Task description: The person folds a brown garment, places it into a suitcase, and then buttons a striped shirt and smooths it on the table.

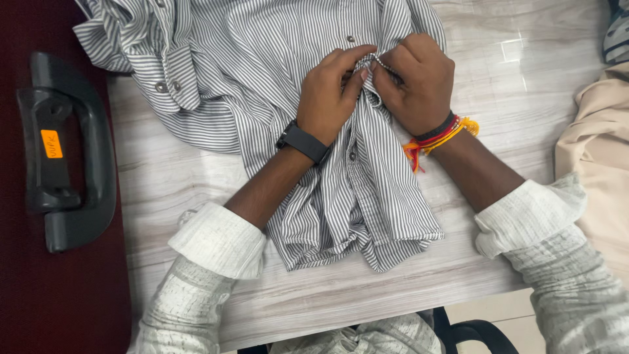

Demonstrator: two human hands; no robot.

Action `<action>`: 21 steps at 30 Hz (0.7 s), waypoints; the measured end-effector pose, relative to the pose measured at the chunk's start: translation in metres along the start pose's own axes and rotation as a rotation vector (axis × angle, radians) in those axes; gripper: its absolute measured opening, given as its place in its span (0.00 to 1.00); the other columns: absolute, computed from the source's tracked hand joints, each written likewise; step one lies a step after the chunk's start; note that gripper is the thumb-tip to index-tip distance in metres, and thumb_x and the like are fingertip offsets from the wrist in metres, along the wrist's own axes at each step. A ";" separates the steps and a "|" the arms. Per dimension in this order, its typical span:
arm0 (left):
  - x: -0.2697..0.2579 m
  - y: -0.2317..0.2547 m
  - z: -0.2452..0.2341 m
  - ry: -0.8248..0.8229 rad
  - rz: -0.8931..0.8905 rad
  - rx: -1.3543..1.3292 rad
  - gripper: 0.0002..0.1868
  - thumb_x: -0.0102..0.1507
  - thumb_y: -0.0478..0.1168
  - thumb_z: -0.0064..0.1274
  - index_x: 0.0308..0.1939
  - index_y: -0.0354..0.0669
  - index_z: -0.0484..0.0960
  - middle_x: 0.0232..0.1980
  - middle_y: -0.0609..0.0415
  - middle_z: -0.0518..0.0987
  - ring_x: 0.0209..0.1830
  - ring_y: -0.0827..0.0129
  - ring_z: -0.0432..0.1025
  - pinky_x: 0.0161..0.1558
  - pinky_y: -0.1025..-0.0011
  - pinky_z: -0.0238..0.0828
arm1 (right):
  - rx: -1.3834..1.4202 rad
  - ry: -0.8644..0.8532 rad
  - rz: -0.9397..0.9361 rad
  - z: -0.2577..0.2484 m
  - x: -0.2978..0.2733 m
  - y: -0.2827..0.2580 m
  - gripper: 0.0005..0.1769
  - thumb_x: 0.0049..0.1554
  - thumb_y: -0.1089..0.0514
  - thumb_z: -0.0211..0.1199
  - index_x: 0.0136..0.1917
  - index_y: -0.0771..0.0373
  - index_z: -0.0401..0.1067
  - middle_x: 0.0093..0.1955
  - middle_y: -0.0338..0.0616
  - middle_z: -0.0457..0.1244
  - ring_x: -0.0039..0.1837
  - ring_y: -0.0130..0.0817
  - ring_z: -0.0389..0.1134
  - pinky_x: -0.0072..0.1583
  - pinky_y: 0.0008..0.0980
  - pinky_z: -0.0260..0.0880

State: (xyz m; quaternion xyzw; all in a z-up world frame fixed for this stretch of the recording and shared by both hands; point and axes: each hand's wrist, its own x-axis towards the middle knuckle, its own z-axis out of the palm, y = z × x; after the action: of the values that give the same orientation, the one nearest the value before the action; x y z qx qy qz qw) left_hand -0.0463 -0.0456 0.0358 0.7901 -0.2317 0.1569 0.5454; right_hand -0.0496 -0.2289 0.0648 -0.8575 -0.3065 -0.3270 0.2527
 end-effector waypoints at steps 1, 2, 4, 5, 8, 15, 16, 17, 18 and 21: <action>-0.001 0.002 -0.001 -0.020 -0.054 0.045 0.18 0.70 0.35 0.53 0.65 0.49 0.78 0.44 0.54 0.79 0.38 0.70 0.77 0.43 0.71 0.77 | 0.022 -0.009 -0.007 -0.002 0.001 -0.001 0.07 0.60 0.65 0.71 0.46 0.65 0.73 0.43 0.45 0.62 0.46 0.40 0.65 0.46 0.39 0.65; -0.002 0.005 -0.002 -0.040 -0.107 0.090 0.18 0.69 0.36 0.52 0.64 0.48 0.78 0.42 0.52 0.78 0.36 0.67 0.75 0.40 0.68 0.75 | 0.043 -0.018 -0.013 -0.004 0.002 0.000 0.06 0.61 0.65 0.70 0.47 0.65 0.73 0.45 0.45 0.63 0.47 0.40 0.66 0.47 0.38 0.66; -0.003 0.008 -0.003 -0.046 -0.127 0.116 0.16 0.69 0.37 0.51 0.61 0.47 0.79 0.42 0.51 0.77 0.35 0.64 0.75 0.37 0.66 0.74 | 0.066 -0.030 -0.034 -0.008 0.003 0.000 0.05 0.62 0.65 0.70 0.49 0.65 0.74 0.47 0.45 0.65 0.49 0.40 0.68 0.48 0.37 0.67; -0.004 0.009 -0.004 -0.034 -0.094 0.099 0.13 0.69 0.37 0.51 0.58 0.46 0.79 0.44 0.52 0.77 0.37 0.64 0.76 0.38 0.66 0.75 | 0.068 -0.033 -0.046 -0.009 0.003 0.000 0.06 0.62 0.65 0.71 0.49 0.65 0.74 0.47 0.44 0.66 0.50 0.40 0.68 0.49 0.37 0.68; -0.005 0.006 -0.001 0.016 0.006 0.138 0.10 0.67 0.37 0.51 0.52 0.42 0.76 0.47 0.52 0.77 0.40 0.62 0.77 0.41 0.66 0.75 | 0.189 -0.070 -0.006 -0.010 0.002 0.004 0.09 0.60 0.63 0.74 0.50 0.65 0.74 0.47 0.44 0.67 0.48 0.38 0.68 0.48 0.35 0.68; -0.004 0.006 0.000 -0.168 -0.190 0.275 0.16 0.63 0.45 0.55 0.49 0.39 0.73 0.51 0.49 0.76 0.46 0.61 0.77 0.46 0.64 0.75 | 0.376 -0.235 0.047 -0.018 -0.003 0.032 0.08 0.62 0.60 0.72 0.51 0.64 0.75 0.47 0.44 0.67 0.46 0.35 0.69 0.48 0.29 0.69; -0.006 0.007 0.000 -0.108 -0.067 0.356 0.20 0.62 0.48 0.56 0.50 0.39 0.73 0.55 0.46 0.75 0.53 0.56 0.73 0.53 0.58 0.70 | 0.312 -0.285 0.059 -0.022 -0.002 0.040 0.09 0.63 0.59 0.73 0.52 0.64 0.76 0.46 0.45 0.67 0.47 0.35 0.69 0.49 0.30 0.68; -0.009 0.009 -0.002 -0.050 0.053 0.441 0.24 0.61 0.51 0.58 0.52 0.38 0.73 0.59 0.43 0.73 0.60 0.52 0.69 0.59 0.52 0.65 | 0.255 -0.336 0.069 -0.028 0.003 0.051 0.10 0.63 0.58 0.73 0.52 0.65 0.76 0.46 0.45 0.67 0.47 0.35 0.69 0.49 0.31 0.68; -0.013 0.010 -0.003 0.006 0.175 0.525 0.27 0.61 0.54 0.59 0.54 0.38 0.73 0.62 0.41 0.71 0.68 0.47 0.65 0.65 0.46 0.59 | 0.199 -0.386 0.078 -0.034 0.007 0.058 0.11 0.63 0.57 0.73 0.52 0.65 0.76 0.46 0.46 0.68 0.47 0.35 0.69 0.50 0.31 0.68; -0.028 0.019 -0.006 -0.037 0.018 0.661 0.33 0.63 0.56 0.55 0.64 0.38 0.73 0.69 0.38 0.67 0.73 0.46 0.56 0.71 0.41 0.45 | 0.124 -0.667 0.398 -0.072 0.018 0.075 0.12 0.59 0.56 0.70 0.54 0.64 0.77 0.40 0.47 0.68 0.39 0.34 0.66 0.43 0.33 0.66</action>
State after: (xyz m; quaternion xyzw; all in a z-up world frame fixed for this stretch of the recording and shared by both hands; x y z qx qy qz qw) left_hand -0.0799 -0.0402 0.0391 0.9249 -0.1851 0.2139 0.2540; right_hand -0.0161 -0.3194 0.1081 -0.9424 -0.2188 0.0443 0.2490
